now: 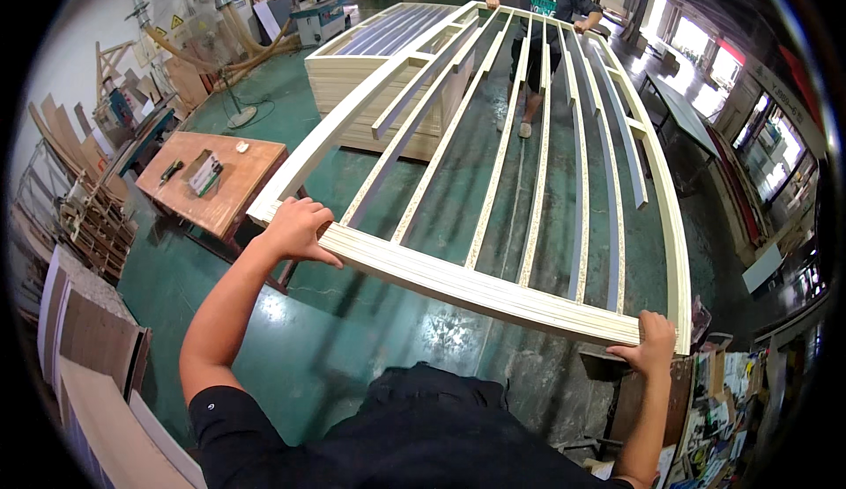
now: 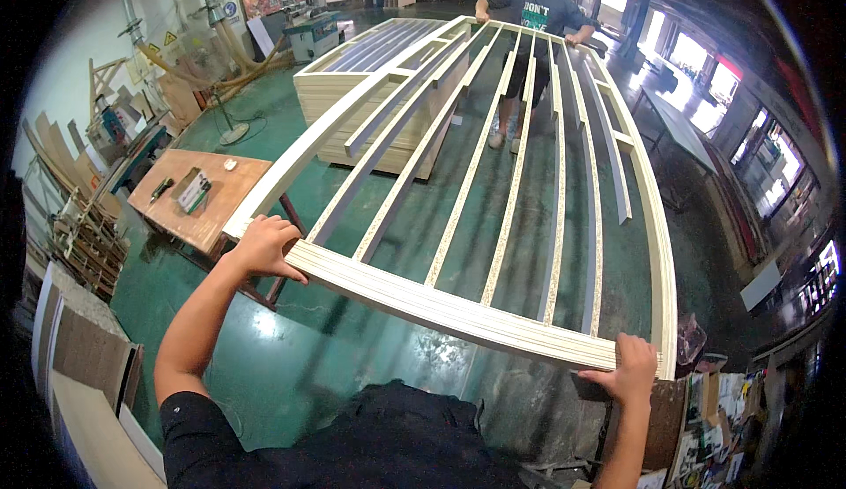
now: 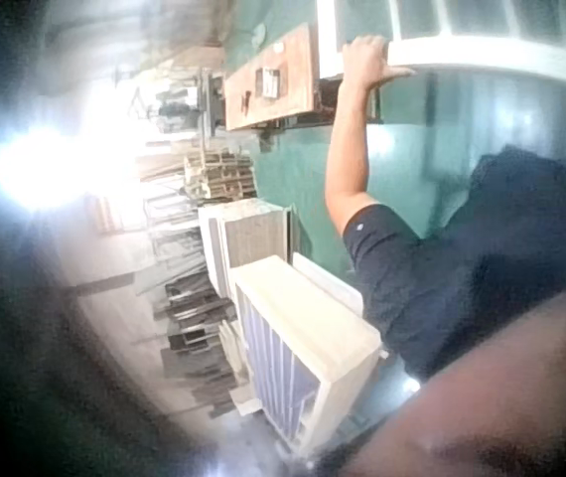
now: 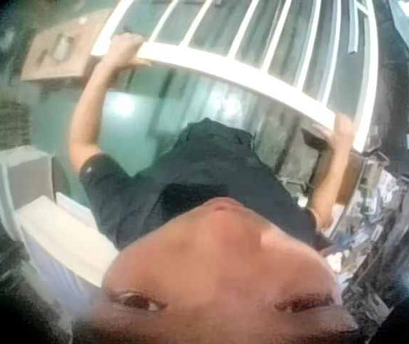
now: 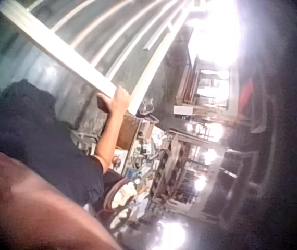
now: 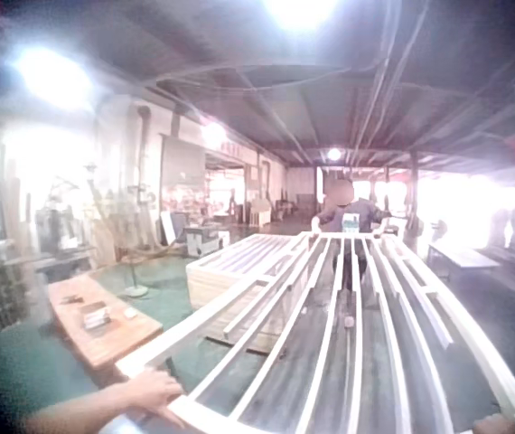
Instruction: The person assembles a large wooden frame by placing small wooden blocks and long planks into a curved structure. They use a pneumatic nail gun to secure the components together, working in a workshop environment with another person visible in the background.
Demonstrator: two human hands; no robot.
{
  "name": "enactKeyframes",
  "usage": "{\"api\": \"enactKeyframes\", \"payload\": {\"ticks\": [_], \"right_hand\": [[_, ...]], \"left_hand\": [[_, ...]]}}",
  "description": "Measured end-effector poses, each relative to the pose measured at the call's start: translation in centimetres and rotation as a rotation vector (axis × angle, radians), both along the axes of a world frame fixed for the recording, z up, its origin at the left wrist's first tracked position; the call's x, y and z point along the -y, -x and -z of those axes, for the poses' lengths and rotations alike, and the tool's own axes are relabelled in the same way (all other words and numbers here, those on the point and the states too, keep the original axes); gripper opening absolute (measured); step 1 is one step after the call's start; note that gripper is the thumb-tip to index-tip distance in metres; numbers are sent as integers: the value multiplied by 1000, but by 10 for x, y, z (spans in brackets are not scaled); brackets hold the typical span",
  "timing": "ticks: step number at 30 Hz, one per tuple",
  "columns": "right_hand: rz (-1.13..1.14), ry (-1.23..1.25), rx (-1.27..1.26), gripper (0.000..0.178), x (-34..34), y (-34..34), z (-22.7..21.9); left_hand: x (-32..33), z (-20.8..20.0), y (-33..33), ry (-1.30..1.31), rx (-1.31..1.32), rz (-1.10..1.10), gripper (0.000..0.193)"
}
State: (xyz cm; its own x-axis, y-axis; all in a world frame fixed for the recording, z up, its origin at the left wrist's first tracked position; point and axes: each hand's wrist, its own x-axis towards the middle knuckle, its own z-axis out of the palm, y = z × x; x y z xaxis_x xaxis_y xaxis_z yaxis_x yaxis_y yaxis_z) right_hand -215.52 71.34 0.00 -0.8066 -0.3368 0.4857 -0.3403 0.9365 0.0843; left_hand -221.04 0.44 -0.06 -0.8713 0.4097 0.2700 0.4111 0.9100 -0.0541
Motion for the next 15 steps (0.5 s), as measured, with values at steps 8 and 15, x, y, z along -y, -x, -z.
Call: {"api": "enactKeyframes", "payload": {"ticks": [8,15], "right_hand": [[78,-14,29,84,38,226,32],[114,-28,111,85,99,429,30]], "left_hand": [[30,41,224,-47,-74,-40,80],[85,55,427,-107,-156,-18,83]]}}
